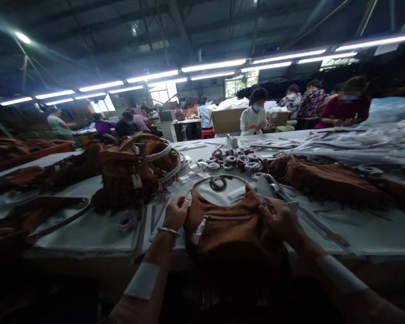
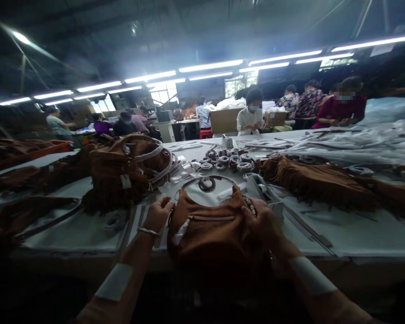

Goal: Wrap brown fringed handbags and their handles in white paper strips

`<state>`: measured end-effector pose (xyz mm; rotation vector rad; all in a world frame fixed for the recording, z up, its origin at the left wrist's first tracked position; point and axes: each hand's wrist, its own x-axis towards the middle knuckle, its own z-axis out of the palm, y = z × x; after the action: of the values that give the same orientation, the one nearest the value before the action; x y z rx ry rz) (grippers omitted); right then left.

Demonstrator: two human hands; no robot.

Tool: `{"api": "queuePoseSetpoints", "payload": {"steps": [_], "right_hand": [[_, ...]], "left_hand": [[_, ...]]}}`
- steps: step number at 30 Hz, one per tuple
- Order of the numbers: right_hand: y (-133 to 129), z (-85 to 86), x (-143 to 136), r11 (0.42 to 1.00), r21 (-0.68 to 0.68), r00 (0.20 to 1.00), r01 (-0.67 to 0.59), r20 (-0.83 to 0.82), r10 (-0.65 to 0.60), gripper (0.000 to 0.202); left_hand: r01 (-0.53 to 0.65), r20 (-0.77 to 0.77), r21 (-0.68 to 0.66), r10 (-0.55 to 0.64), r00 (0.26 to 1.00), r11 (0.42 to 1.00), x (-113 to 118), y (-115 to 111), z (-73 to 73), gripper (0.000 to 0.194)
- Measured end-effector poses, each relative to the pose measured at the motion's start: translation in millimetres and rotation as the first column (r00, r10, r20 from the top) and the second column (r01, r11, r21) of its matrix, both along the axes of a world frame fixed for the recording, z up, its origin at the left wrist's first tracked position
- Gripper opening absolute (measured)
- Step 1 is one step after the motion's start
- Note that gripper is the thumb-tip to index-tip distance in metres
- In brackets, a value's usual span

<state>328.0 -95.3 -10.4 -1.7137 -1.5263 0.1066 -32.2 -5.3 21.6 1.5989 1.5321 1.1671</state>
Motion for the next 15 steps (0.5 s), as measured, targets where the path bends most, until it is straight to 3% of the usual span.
{"api": "queuePoseSetpoints", "payload": {"steps": [3,5,7,12,15], "right_hand": [[-2.2,-25.4,-5.6,0.988,0.033,0.985,-0.149,0.088,0.145,0.054],[-13.6,-40.0,-15.9,0.948,-0.047,0.936,-0.313,0.156,0.317,0.046],[-25.0,-48.6,-26.9,0.898,-0.154,0.88,-0.411,0.192,0.435,0.041],[-32.6,-50.1,-36.0,0.886,-0.238,0.881,-0.398,0.17,0.441,0.045],[-36.5,-50.1,-27.6,0.871,-0.254,0.872,-0.421,0.153,0.466,0.052]], "left_hand": [[0.087,0.012,-0.025,-0.086,0.996,0.996,-0.9,-4.7,-20.2,0.044],[0.199,-0.01,-0.065,-0.2,0.98,0.978,-0.9,-18.6,-37.7,0.048],[0.235,-0.052,-0.085,-0.24,0.969,0.968,0.5,-32.3,-53.9,0.054],[0.138,-0.124,-0.074,-0.147,0.981,0.988,4.1,-42.5,-78.4,0.056],[0.001,-0.16,0.007,0.0,0.987,1.0,2.9,-45.4,-91.0,0.055]]}}
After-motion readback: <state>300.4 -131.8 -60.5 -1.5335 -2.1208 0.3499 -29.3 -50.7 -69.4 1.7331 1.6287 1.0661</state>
